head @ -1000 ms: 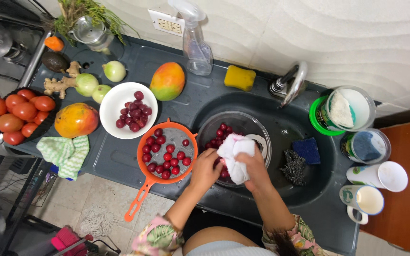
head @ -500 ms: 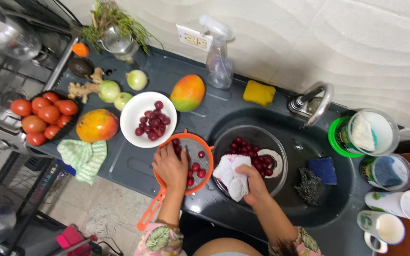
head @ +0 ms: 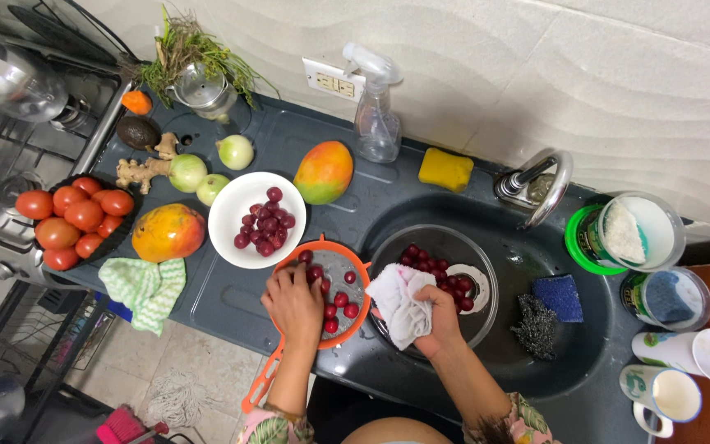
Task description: The person dries red grapes one by one using a white cloth. They pick each grape from an orange strainer, wipe it with the cloth, and place it into a clear bowl in the sink. The process is repeated continuously throughout the clip.
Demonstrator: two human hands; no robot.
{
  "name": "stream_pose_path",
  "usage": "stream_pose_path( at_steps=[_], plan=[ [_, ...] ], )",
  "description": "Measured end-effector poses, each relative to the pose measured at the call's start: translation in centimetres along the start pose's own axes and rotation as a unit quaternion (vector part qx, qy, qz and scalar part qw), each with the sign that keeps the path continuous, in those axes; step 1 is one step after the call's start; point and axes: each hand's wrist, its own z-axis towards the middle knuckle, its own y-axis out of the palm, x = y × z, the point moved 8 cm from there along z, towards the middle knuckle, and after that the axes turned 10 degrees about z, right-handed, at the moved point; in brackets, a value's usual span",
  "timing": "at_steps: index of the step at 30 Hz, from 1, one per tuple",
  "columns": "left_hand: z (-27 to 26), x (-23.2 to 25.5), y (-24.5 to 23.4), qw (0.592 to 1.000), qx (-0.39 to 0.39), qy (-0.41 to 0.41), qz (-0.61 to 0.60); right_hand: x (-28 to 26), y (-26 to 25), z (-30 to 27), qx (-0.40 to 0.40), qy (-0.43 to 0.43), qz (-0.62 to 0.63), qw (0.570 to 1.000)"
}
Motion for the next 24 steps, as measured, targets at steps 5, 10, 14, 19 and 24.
stream_pose_path(
  at_steps=[5, 10, 14, 19, 24],
  plan=[
    [1.2, 0.0, 2.7, 0.998, -0.058, 0.005, -0.019, 0.7, -0.2, -0.9, -0.016, 0.007, -0.014, 1.000],
    [0.8, 0.7, 2.0, 0.995, -0.090, 0.016, -0.029, 0.6, -1.2, -0.5, -0.043, 0.009, -0.020, 0.999],
    [-0.7, 1.2, -1.5, 0.980, -0.056, 0.029, -0.191, -0.3, -3.0, 0.9, -0.072, -0.032, -0.014, 0.997],
    [-4.1, 4.1, -7.5, 0.871, -0.046, 0.058, -0.486, -1.7, -2.6, -0.1, -0.174, -0.203, -0.085, 0.960],
    [-7.8, 7.0, -15.3, 0.878, 0.072, 0.189, -0.433, 3.3, -0.2, -2.7, -0.394, -0.156, -0.259, 0.868]
  ],
)
